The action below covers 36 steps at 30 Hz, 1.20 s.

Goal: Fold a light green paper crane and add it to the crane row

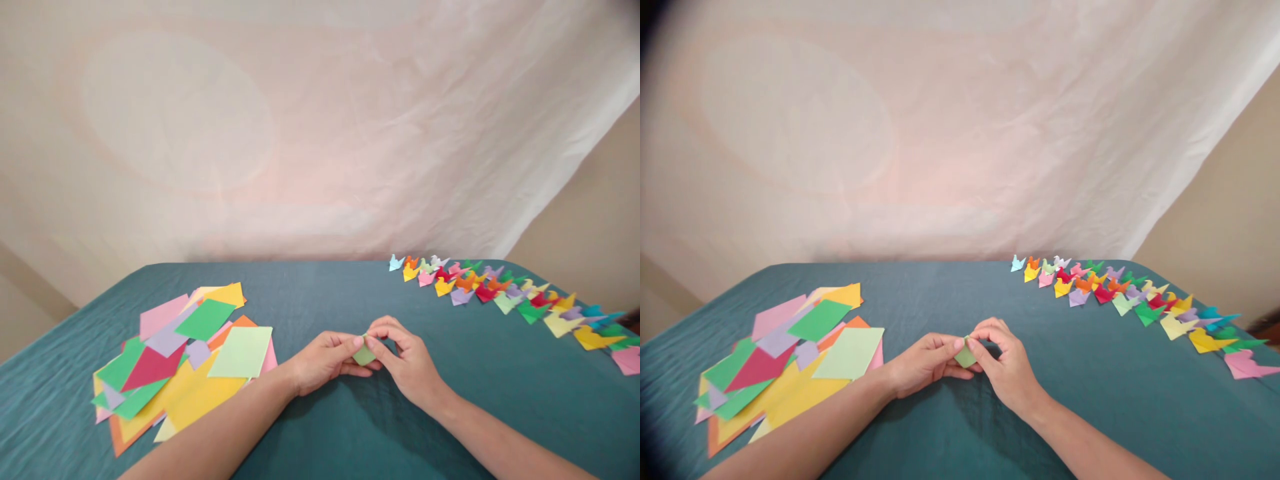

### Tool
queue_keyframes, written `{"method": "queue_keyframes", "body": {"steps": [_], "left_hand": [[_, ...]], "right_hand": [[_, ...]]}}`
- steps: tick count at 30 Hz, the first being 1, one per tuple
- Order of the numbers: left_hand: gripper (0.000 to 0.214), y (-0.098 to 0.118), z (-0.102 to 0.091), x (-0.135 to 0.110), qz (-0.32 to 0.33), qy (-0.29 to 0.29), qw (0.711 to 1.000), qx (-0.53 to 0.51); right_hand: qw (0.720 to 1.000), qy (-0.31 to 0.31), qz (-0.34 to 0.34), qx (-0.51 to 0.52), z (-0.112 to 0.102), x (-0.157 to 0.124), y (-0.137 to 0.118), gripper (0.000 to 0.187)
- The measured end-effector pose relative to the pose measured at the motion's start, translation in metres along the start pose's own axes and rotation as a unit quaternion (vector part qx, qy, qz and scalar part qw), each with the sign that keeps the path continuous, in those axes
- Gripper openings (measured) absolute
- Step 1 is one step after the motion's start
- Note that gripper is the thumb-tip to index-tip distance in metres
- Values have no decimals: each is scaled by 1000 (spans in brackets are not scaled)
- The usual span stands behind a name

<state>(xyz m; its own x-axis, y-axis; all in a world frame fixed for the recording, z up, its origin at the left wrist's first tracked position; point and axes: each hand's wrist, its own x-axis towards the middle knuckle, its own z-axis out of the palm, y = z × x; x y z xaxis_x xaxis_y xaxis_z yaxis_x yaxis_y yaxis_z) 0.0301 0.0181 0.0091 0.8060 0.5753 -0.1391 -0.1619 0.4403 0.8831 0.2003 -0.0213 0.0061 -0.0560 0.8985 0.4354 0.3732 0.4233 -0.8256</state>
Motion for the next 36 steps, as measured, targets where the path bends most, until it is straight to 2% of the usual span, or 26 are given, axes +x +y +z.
{"method": "queue_keyframes", "body": {"steps": [6, 10, 14, 21, 27, 36], "left_hand": [[40, 0, 3, 0, 0, 21, 999, 29], [42, 3, 4, 0, 22, 34, 995, 96], [42, 4, 4, -1, 63, 36, 980, 183], [41, 3, 3, -1, 92, 32, 955, 280], [40, 1, 2, 0, 97, 35, 947, 305], [41, 0, 3, 1, 65, 40, 955, 287]], "right_hand": [[1000, 2, 2, 1, -1, -1, 0, 12], [1000, 2, 5, 11, 0, -1, 0, 12], [1000, -2, 9, 24, 0, -1, 1, 10], [997, -33, 30, 55, -2, 0, 6, 13], [998, -38, 35, 23, -4, 2, 2, 16], [998, -55, 13, -43, -3, 2, -6, 16]]}}
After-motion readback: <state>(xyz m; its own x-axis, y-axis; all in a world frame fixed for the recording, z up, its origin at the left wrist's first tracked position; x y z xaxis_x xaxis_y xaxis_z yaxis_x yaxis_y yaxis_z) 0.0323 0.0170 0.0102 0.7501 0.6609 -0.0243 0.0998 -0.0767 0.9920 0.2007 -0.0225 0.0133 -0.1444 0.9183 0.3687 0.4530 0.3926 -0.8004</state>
